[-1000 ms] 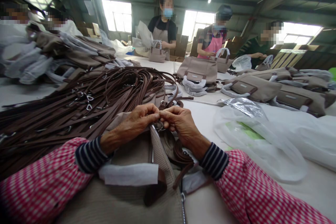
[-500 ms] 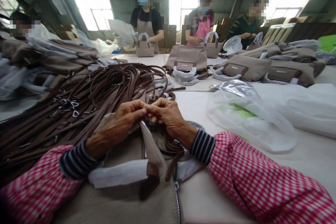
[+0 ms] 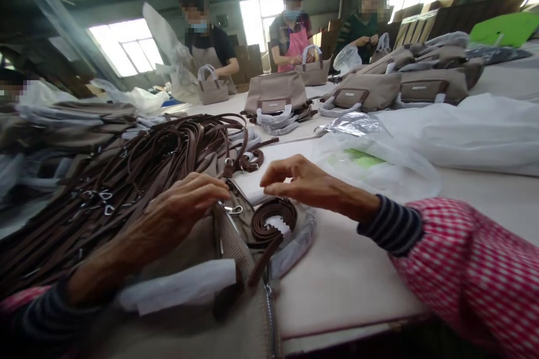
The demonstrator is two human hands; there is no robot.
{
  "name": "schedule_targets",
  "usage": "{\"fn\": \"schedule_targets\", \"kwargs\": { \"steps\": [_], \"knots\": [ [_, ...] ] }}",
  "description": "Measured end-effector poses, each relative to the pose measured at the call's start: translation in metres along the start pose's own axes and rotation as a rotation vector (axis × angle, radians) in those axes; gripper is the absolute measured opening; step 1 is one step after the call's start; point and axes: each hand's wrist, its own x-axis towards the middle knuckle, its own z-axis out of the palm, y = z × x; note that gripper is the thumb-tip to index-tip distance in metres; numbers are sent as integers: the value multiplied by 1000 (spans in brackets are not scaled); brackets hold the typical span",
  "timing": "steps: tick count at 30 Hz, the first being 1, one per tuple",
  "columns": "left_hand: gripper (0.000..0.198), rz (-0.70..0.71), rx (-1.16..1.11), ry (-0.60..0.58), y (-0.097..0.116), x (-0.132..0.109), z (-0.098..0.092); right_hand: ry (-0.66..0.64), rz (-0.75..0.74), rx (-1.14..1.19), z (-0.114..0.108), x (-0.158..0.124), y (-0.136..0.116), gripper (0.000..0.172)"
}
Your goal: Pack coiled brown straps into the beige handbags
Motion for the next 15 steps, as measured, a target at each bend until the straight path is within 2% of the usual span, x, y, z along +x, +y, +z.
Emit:
{"fn": "schedule_targets", "kwargs": {
  "steps": [3, 7, 10, 15],
  "knots": [
    [40, 109, 240, -240, 19, -5, -8, -245, -8, -256, -12, -30, -2, 24],
    [38, 149, 269, -372, 36, -9, -9, -413, -132, -480, -7, -38, -4, 41],
    [29, 170, 237, -373, 39, -12, -6, -477, -202, -552, -5, -33, -3, 40],
    [19, 212, 285, -245, 27, -26, -4, -429, -216, -572, -4, -29, 0, 13]
  ]
}}
